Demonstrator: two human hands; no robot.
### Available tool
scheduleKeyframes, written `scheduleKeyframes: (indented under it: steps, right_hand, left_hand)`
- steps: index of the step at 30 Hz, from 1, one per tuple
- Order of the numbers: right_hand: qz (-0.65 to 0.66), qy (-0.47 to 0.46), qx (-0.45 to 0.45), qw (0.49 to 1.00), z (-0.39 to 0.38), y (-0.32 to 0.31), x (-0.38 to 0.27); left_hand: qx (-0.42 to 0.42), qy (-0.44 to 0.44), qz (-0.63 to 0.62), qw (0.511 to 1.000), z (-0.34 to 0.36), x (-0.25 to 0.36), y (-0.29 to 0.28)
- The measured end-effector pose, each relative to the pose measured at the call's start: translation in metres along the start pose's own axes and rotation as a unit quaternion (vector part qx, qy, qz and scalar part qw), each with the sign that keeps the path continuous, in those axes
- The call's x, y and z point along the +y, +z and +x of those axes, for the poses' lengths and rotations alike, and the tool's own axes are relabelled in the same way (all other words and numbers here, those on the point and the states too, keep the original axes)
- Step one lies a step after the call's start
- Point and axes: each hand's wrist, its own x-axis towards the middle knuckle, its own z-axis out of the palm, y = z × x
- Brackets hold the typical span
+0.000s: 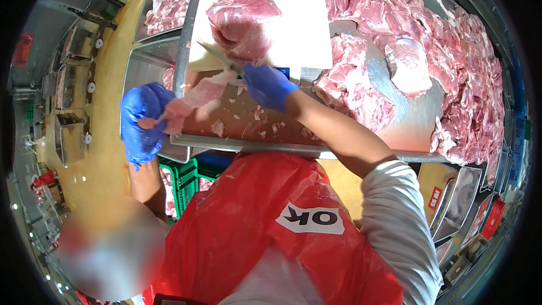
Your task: The person cuts large pieces of raw meat on a cutting board using a knife, separates fat and trimmings, and places the cut pieces into a green basket. The person also weighs the meat on a digital scale during the process.
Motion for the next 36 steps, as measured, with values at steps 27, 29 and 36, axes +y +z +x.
scheduleKeyframes:
  steps: [27,29,36]
  right_hand:
    - [0.269,0.479,0.27,0.791,-0.14,-0.058,0.01]
    - [0.24,0.456,0.254,0.818,-0.106,-0.073,0.003]
    - [0.057,0.323,0.137,0.935,-0.027,-0.077,0.028]
  left_hand:
    - [0.068,0.076,0.537,0.837,0.13,-0.14,0.067]
    - [0.082,0.172,0.529,0.827,0.14,-0.166,0.059]
    - [-0.108,0.214,0.442,0.864,0.182,-0.131,-0.011]
